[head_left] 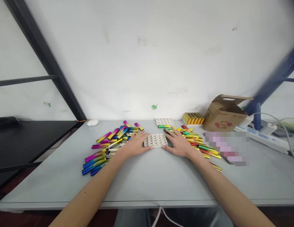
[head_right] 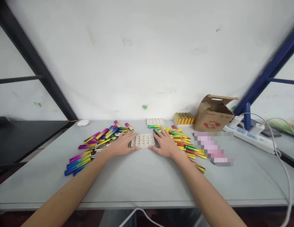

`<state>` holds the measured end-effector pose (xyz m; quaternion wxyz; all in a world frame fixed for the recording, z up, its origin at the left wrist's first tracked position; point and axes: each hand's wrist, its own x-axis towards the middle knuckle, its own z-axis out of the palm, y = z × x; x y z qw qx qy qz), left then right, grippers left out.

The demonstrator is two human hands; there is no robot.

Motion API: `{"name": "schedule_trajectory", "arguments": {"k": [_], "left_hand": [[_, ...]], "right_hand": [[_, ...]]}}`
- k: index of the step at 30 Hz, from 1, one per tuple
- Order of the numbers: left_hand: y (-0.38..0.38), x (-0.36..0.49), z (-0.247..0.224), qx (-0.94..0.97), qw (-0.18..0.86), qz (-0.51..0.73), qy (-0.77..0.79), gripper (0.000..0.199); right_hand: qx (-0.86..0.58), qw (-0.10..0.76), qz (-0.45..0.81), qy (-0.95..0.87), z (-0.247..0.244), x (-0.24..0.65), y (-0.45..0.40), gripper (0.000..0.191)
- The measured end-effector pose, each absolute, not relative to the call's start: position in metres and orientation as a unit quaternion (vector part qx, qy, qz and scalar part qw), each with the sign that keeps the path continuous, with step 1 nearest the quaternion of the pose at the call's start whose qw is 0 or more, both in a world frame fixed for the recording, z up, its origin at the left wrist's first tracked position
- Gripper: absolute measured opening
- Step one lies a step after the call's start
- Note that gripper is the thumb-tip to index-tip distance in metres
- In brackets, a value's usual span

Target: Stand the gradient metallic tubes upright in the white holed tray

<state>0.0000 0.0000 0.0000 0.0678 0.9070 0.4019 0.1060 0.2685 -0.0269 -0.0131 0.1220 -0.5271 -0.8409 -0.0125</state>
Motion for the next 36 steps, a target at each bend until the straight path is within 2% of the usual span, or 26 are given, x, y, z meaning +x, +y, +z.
{"name": "schedule_trajectory", "arguments": {"k": [6,11,18,25,28,36], "left_hand": [[0.005,-0.008,0.005,0.902,0.034,0.102,0.418,0.084],[0.009,-0.014,0.004,0.897,0.031,0.103,0.428,0.073],[0.009,-0.013,-0.001,0.893,0.051,0.108,0.433,0.074],[0.025,-0.018,0.004,0.830,-0.009,0.210,0.517,0.051],[0.031,-0.021,-0.001,0.817,-0.021,0.207,0.538,0.052],[0.024,-0.008,-0.006,0.871,-0.001,0.165,0.463,0.051]], "right_hand": [[-0.538,0.113,-0.019,-0.835,-0.013,0.268,-0.027,0.083],[-0.542,0.112,-0.018,-0.833,-0.012,0.268,-0.028,0.082],[-0.548,0.110,-0.013,-0.829,-0.011,0.268,-0.028,0.083],[-0.544,0.107,-0.002,-0.832,-0.009,0.269,-0.028,0.084],[-0.543,0.105,-0.001,-0.833,-0.009,0.269,-0.028,0.083],[-0.543,0.104,-0.008,-0.833,-0.011,0.265,-0.029,0.087]]}}
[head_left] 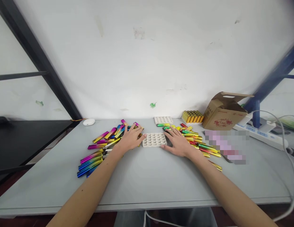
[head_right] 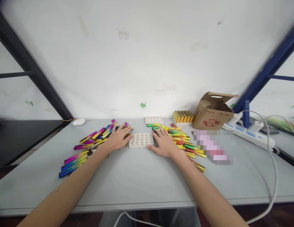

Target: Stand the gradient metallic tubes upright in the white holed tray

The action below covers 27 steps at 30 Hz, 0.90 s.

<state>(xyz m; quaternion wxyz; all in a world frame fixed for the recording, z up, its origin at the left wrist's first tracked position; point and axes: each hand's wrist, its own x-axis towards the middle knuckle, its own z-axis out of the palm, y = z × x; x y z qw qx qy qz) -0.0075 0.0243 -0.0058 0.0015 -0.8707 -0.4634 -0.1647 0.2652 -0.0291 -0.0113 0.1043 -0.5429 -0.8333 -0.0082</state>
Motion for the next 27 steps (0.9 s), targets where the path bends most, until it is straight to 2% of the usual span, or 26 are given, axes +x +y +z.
{"name": "schedule_trajectory", "arguments": {"k": [6,18,24,27], "left_hand": [[0.0213,-0.0035,-0.0006,-0.885,-0.059,-0.188,-0.422,0.042],[0.0244,0.0028,-0.0020,-0.897,-0.039,-0.192,-0.397,0.037],[0.0259,0.0001,-0.0076,-0.870,-0.035,-0.164,-0.464,0.050],[0.0263,-0.0004,-0.0087,-0.876,-0.043,-0.152,-0.456,0.050]], "right_hand": [[-0.540,0.114,-0.012,-0.834,-0.0122,0.2643,-0.0304,0.083],[-0.547,0.103,0.001,-0.831,-0.0093,0.2627,-0.0325,0.083],[-0.542,0.105,0.005,-0.834,-0.0103,0.2626,-0.0316,0.082],[-0.543,0.106,0.006,-0.833,-0.0102,0.2627,-0.0317,0.082]]}}
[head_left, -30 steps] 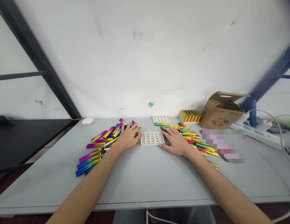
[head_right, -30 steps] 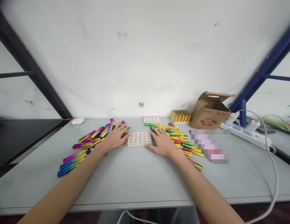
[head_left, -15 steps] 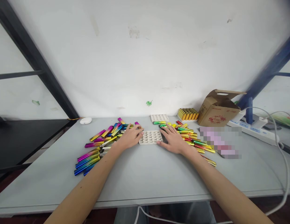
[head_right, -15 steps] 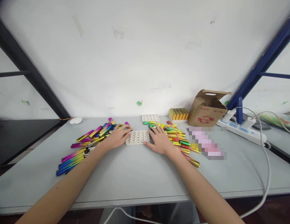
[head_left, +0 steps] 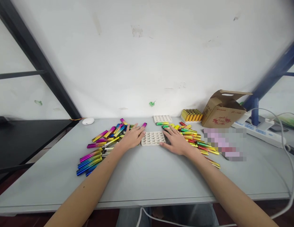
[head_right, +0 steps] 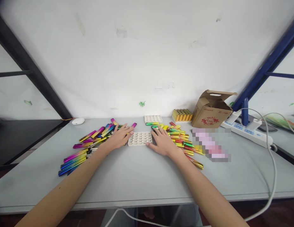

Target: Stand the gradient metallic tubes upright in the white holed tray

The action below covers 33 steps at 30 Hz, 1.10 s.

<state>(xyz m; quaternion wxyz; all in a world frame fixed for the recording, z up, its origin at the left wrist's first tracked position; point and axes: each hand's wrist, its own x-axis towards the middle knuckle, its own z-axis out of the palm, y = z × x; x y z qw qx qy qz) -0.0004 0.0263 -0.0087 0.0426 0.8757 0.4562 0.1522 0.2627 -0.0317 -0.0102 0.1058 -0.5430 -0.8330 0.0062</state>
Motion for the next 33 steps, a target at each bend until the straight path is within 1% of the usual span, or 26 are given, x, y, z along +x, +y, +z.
{"name": "schedule_trajectory", "arguments": {"k": [4,11,16,20,23,25,28,29,30,33], "left_hand": [[0.027,0.000,-0.009,0.876,0.053,0.163,0.451,0.051],[0.022,0.005,-0.002,0.880,0.051,0.192,0.433,0.061],[0.020,0.008,-0.002,0.878,0.069,0.185,0.436,0.060],[0.024,0.007,-0.003,0.873,0.054,0.211,0.437,0.053],[0.026,0.005,-0.001,0.862,0.032,0.262,0.433,0.038],[0.027,0.004,0.001,0.848,0.036,0.307,0.431,0.027],[0.025,0.008,0.003,0.802,0.084,0.390,0.444,0.013],[0.024,0.010,0.003,0.779,0.116,0.422,0.449,0.009],[0.023,0.012,0.003,0.752,0.159,0.453,0.451,0.009],[0.021,0.018,0.005,0.656,0.325,0.522,0.437,0.040]], "right_hand": [[-0.543,0.104,0.009,-0.833,-0.010,0.263,-0.031,0.082],[-0.545,0.105,0.011,-0.832,-0.011,0.263,-0.031,0.081],[-0.546,0.107,0.008,-0.831,-0.011,0.263,-0.031,0.082],[-0.544,0.113,0.009,-0.832,-0.011,0.263,-0.031,0.079],[-0.545,0.125,0.007,-0.829,-0.010,0.263,-0.031,0.074],[-0.548,0.137,0.006,-0.825,-0.008,0.262,-0.031,0.071],[-0.546,0.153,0.006,-0.823,-0.007,0.260,-0.032,0.066],[-0.543,0.158,0.007,-0.824,-0.007,0.259,-0.032,0.065],[-0.540,0.162,0.007,-0.826,-0.007,0.259,-0.032,0.064],[-0.527,0.175,0.005,-0.831,-0.007,0.259,-0.033,0.060]]}}
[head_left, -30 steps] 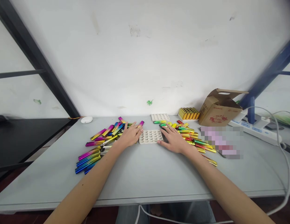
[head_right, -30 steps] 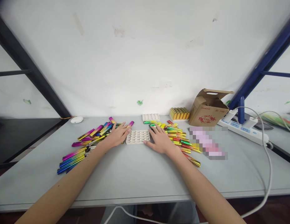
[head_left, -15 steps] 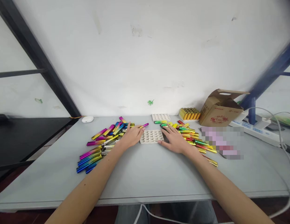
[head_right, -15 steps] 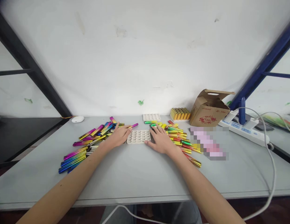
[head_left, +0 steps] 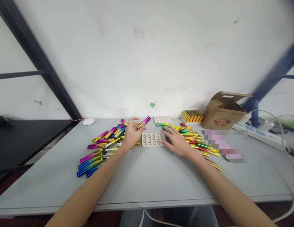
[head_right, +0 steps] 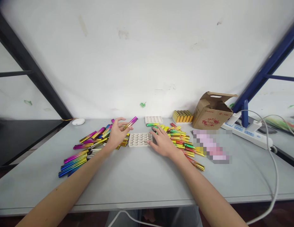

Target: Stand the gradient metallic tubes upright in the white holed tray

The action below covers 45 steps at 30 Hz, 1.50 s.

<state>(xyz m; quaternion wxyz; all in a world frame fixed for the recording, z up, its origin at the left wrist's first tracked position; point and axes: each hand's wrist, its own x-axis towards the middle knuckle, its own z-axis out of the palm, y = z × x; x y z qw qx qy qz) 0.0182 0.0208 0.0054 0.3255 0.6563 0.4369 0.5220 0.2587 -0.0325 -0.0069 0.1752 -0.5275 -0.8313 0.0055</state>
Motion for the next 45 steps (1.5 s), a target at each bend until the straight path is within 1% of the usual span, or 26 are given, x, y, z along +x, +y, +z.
{"name": "schedule_trajectory", "arguments": {"k": [1,2,7,10,13,18,22,29,38,45], "left_hand": [[0.020,0.019,0.007,0.628,0.381,0.530,0.424,0.046],[0.020,0.019,0.010,0.604,0.434,0.530,0.408,0.046],[0.013,0.014,0.028,0.494,0.654,0.474,0.322,0.018],[0.007,0.014,0.036,0.428,0.730,0.441,0.298,0.009],[0.001,0.015,0.041,0.402,0.766,0.418,0.277,0.013],[-0.004,0.016,0.044,0.384,0.795,0.405,0.240,0.035],[-0.004,0.017,0.042,0.394,0.779,0.418,0.254,0.043],[-0.002,0.017,0.034,0.398,0.778,0.413,0.257,0.038],[-0.001,0.019,0.035,0.414,0.747,0.438,0.279,0.031],[-0.002,0.017,0.036,0.434,0.745,0.430,0.270,0.031]], "right_hand": [[-0.525,0.180,0.006,-0.832,-0.007,0.259,-0.032,0.058],[-0.523,0.184,0.006,-0.832,-0.007,0.259,-0.032,0.057],[-0.521,0.199,0.004,-0.830,-0.005,0.259,-0.033,0.053],[-0.514,0.205,-0.003,-0.833,-0.005,0.260,-0.032,0.051],[-0.510,0.218,-0.008,-0.832,-0.007,0.261,-0.031,0.049],[-0.499,0.242,-0.015,-0.832,-0.008,0.261,-0.030,0.046],[-0.492,0.253,-0.019,-0.832,-0.006,0.260,-0.031,0.042],[-0.491,0.255,-0.020,-0.833,-0.006,0.259,-0.032,0.042],[-0.489,0.260,-0.021,-0.832,-0.006,0.258,-0.032,0.042],[-0.494,0.265,-0.016,-0.828,-0.007,0.260,-0.031,0.042]]}}
